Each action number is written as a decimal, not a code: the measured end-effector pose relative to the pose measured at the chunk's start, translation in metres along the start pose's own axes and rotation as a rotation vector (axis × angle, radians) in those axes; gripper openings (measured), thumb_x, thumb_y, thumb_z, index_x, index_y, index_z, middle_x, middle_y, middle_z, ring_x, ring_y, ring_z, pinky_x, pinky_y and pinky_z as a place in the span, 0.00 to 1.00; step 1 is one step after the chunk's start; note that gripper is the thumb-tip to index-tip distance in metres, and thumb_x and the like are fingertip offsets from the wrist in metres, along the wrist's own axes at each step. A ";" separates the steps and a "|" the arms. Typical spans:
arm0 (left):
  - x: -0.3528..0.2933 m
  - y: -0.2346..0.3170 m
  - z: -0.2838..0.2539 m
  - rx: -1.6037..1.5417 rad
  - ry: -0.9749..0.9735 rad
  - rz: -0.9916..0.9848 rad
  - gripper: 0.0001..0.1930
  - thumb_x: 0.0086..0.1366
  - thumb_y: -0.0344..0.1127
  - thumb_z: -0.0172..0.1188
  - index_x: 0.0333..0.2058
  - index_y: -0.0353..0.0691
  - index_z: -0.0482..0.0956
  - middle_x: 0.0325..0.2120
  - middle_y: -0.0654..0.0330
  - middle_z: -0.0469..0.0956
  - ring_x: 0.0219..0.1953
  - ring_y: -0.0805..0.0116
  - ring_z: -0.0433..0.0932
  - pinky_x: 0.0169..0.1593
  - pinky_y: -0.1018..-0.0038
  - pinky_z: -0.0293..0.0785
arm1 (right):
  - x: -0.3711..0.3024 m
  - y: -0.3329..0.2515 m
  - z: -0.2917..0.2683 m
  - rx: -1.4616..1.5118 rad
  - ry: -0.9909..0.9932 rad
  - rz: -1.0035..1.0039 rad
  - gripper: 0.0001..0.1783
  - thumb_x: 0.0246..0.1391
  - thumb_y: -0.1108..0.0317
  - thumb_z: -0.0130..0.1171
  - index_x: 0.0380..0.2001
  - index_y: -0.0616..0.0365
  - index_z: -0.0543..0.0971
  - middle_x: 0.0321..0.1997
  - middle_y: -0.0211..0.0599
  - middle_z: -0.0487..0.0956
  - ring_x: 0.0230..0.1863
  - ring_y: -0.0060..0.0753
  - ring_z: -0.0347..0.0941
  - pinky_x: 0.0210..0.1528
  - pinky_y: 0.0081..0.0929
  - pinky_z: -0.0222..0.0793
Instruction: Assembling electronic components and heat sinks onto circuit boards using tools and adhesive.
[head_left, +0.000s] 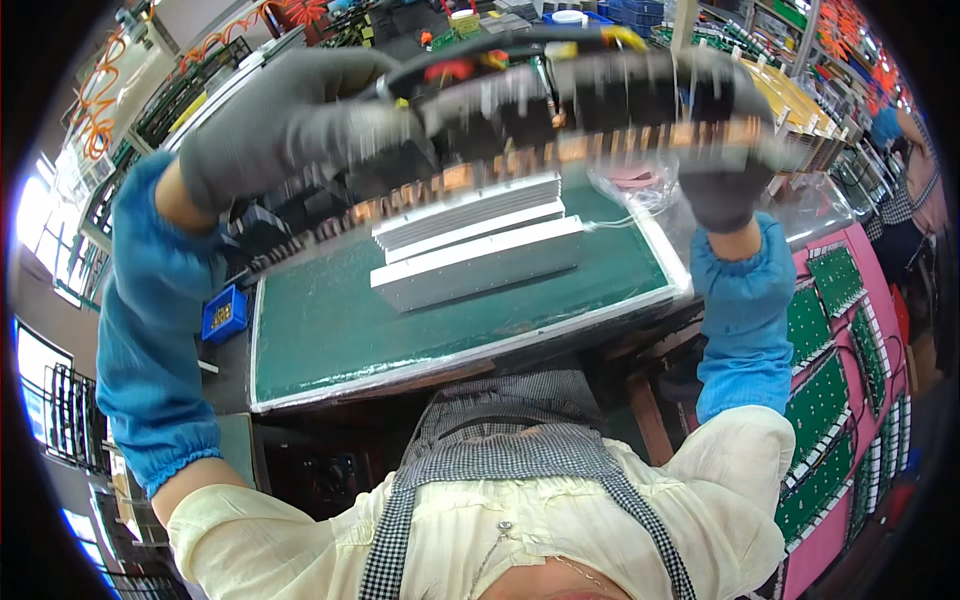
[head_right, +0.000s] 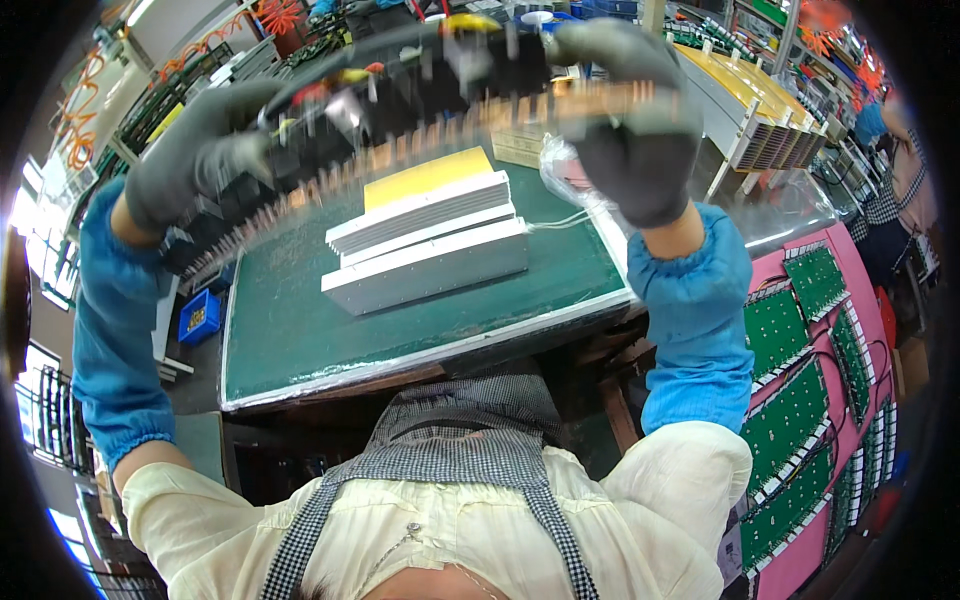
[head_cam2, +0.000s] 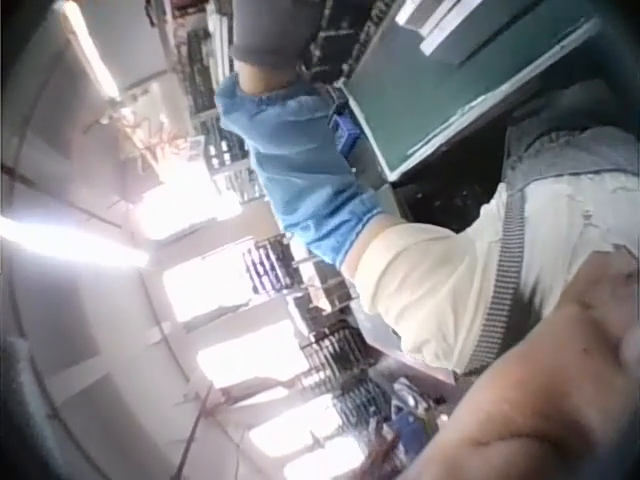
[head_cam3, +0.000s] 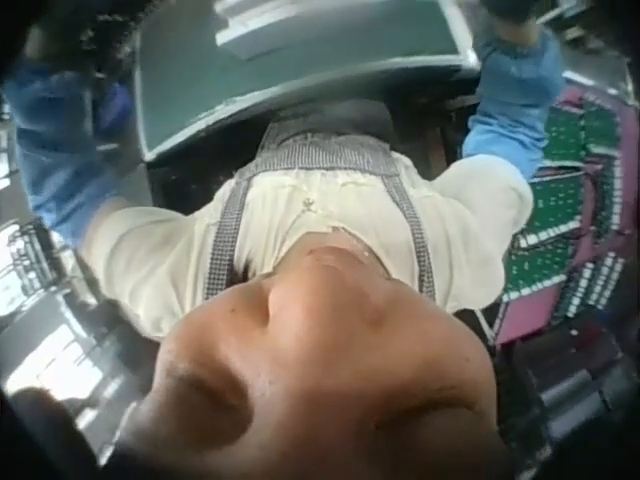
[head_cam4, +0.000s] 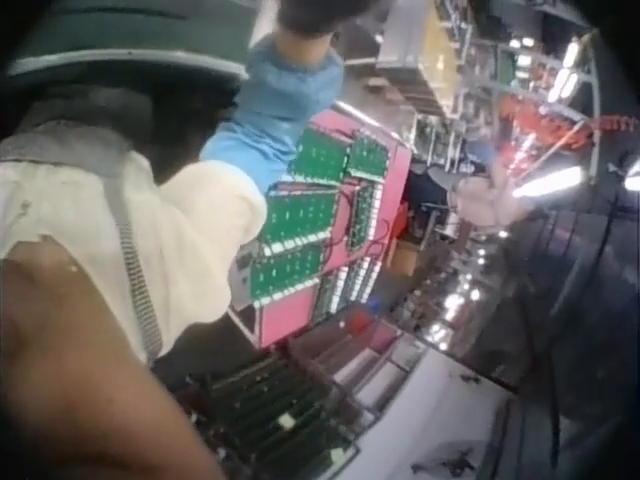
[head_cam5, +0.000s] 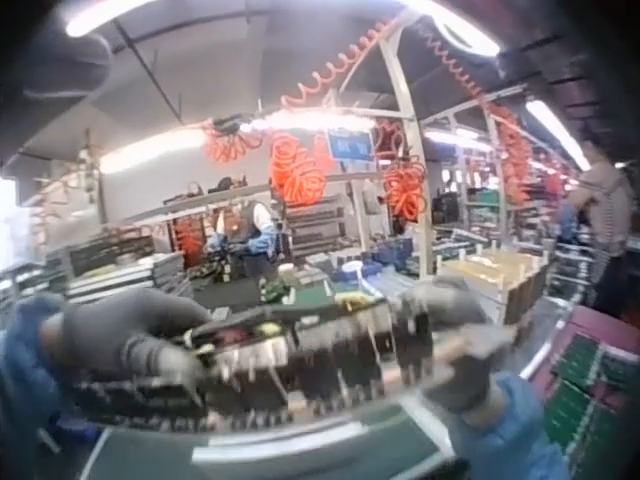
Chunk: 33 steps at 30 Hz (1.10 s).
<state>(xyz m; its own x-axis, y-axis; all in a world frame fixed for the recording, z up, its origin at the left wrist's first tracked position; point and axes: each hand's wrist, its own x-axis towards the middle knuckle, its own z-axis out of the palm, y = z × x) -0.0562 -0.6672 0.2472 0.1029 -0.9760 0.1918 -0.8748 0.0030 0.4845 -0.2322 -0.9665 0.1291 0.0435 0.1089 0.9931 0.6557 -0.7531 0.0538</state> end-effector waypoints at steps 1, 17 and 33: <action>-0.007 -0.021 -0.013 0.088 -0.003 0.122 0.37 0.59 0.61 0.64 0.52 0.30 0.74 0.35 0.60 0.79 0.34 0.66 0.78 0.42 0.71 0.78 | 0.008 -0.022 0.011 -0.087 0.003 0.262 0.15 0.53 0.66 0.67 0.42 0.60 0.79 0.37 0.38 0.82 0.37 0.30 0.79 0.40 0.25 0.73; -0.074 -0.155 0.115 -1.817 0.344 -0.338 0.36 0.66 0.55 0.54 0.62 0.32 0.63 0.60 0.41 0.68 0.60 0.45 0.69 0.63 0.50 0.66 | -0.039 0.052 0.040 0.103 -0.407 1.430 0.27 0.51 0.51 0.68 0.41 0.68 0.82 0.35 0.37 0.83 0.33 0.25 0.78 0.40 0.22 0.74; -0.066 -0.191 0.130 -1.180 0.099 -1.085 0.64 0.49 0.89 0.18 0.61 0.34 0.67 0.41 0.54 0.79 0.25 0.75 0.66 0.25 0.79 0.65 | -0.077 0.084 0.078 -0.141 -0.924 1.546 0.33 0.49 0.48 0.68 0.41 0.73 0.80 0.34 0.45 0.82 0.31 0.35 0.77 0.34 0.31 0.71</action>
<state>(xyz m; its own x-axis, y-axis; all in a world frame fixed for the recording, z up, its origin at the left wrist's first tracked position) 0.0422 -0.6314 0.0313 0.4713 -0.6115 -0.6355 0.4599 -0.4444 0.7687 -0.1215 -0.9876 0.0488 0.8807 -0.4194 -0.2201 -0.4399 -0.5520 -0.7084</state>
